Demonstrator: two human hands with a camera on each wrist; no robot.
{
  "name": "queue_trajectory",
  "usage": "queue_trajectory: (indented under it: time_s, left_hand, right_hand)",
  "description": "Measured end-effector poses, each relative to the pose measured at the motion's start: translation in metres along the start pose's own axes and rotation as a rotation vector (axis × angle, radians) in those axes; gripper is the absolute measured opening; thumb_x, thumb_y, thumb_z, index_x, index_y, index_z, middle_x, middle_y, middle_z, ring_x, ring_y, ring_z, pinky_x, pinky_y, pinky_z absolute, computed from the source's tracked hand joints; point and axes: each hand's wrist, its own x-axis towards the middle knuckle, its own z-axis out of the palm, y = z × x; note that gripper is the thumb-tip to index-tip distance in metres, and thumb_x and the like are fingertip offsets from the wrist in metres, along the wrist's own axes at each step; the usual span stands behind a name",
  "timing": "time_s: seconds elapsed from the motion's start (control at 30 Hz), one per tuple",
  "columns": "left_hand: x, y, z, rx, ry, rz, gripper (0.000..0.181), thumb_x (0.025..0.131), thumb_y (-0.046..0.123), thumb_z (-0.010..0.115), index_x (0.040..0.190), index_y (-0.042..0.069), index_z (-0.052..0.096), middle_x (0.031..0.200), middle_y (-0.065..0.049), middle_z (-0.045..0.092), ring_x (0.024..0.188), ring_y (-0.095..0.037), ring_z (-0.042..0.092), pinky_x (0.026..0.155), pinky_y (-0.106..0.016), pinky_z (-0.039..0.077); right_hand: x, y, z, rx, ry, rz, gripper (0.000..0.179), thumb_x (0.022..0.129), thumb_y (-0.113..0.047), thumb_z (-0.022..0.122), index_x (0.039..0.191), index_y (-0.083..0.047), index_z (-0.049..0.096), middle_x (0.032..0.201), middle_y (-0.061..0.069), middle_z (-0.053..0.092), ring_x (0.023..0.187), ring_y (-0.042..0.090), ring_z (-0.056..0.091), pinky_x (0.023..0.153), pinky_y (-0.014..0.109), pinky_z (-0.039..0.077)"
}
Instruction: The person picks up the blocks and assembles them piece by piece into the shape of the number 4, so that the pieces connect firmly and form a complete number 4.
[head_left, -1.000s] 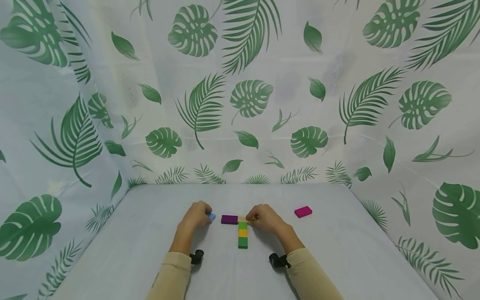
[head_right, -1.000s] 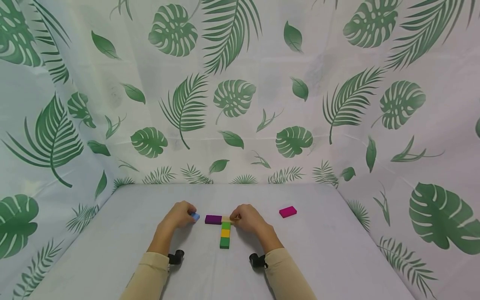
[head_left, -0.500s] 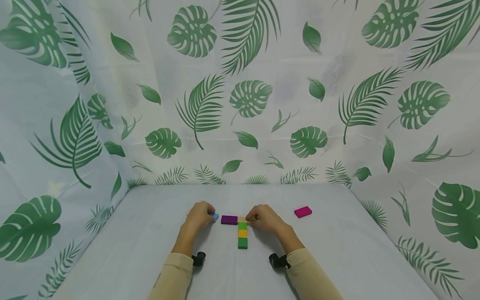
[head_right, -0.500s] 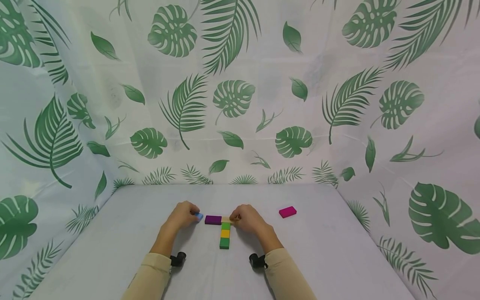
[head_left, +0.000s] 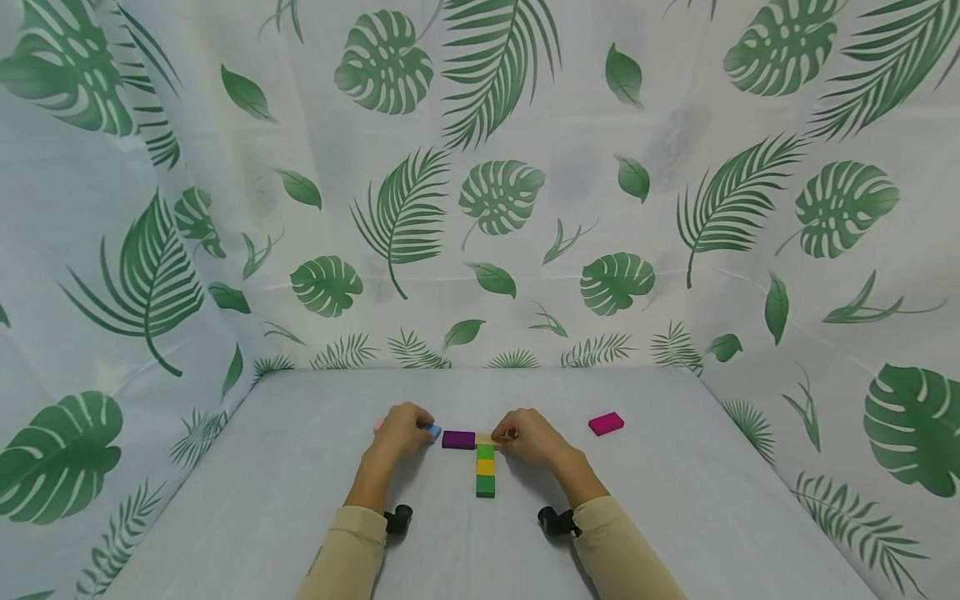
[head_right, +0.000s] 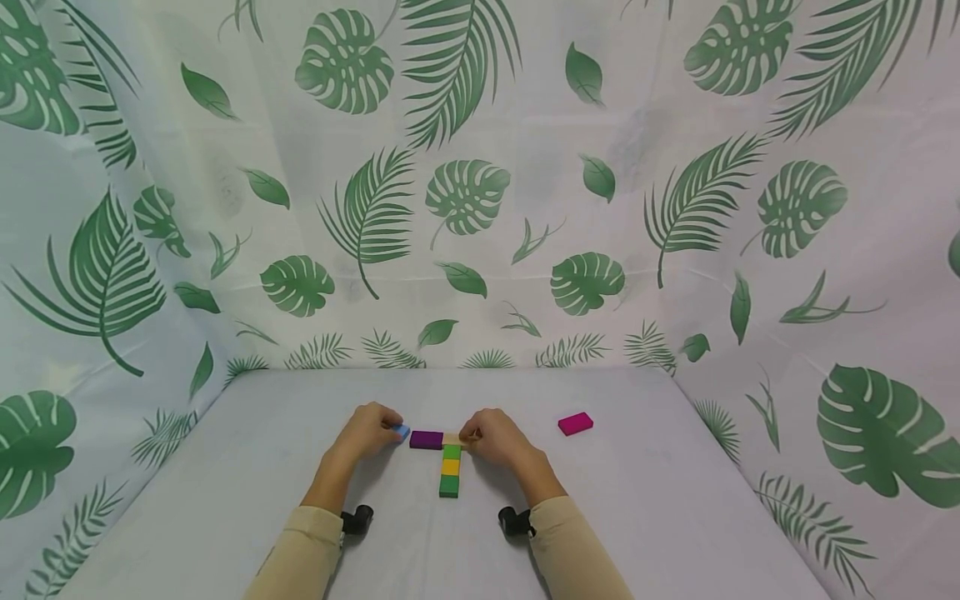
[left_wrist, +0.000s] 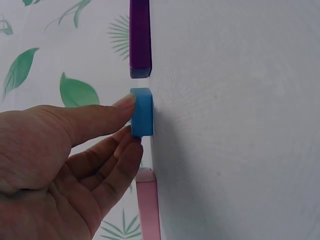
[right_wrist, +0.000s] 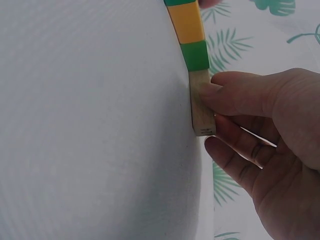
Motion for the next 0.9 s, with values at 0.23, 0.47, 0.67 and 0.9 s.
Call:
queue_trajectory:
  time_s: [0.23, 0.47, 0.67, 0.9]
  left_hand:
    - [0.0026, 0.0007, 0.0021, 0.024, 0.008, 0.017, 0.023, 0.089, 0.006, 0.079, 0.111, 0.000, 0.078, 0.105, -0.012, 0.076, 0.093, -0.021, 0.066, 0.085, -0.042, 0.057]
    - [0.0034, 0.0003, 0.0050, 0.026, 0.013, 0.014, 0.023, 0.089, 0.007, 0.080, 0.111, 0.000, 0.078, 0.103, -0.011, 0.076, 0.090, -0.020, 0.066, 0.081, -0.039, 0.058]
    - [0.0035, 0.0024, 0.0054, 0.016, 0.006, 0.010, 0.024, 0.090, 0.006, 0.078, 0.113, 0.000, 0.078, 0.104, -0.012, 0.076, 0.091, -0.020, 0.066, 0.083, -0.040, 0.058]
    - [0.0006, 0.0075, 0.0059, 0.015, 0.007, 0.000, 0.023, 0.093, 0.005, 0.075, 0.115, -0.001, 0.077, 0.109, -0.014, 0.076, 0.098, -0.024, 0.068, 0.089, -0.043, 0.058]
  right_hand:
    - [0.0000, 0.0004, -0.0005, -0.002, 0.000, 0.015, 0.016, 0.089, -0.002, 0.079, 0.103, -0.008, 0.082, 0.101, 0.002, 0.077, 0.096, 0.017, 0.066, 0.088, 0.043, 0.057]
    - [-0.0005, -0.0019, -0.0013, 0.000, -0.015, 0.033, 0.016, 0.090, -0.002, 0.078, 0.104, -0.008, 0.082, 0.102, 0.002, 0.077, 0.095, 0.017, 0.064, 0.089, 0.043, 0.057]
    - [-0.0008, -0.0029, -0.0019, -0.013, -0.011, 0.037, 0.017, 0.089, -0.002, 0.079, 0.104, -0.008, 0.082, 0.102, 0.002, 0.077, 0.096, 0.017, 0.066, 0.090, 0.044, 0.058]
    - [-0.0013, -0.0042, -0.0021, -0.023, -0.010, 0.035, 0.017, 0.089, -0.002, 0.079, 0.105, -0.007, 0.082, 0.103, 0.003, 0.078, 0.098, 0.019, 0.067, 0.090, 0.046, 0.058]
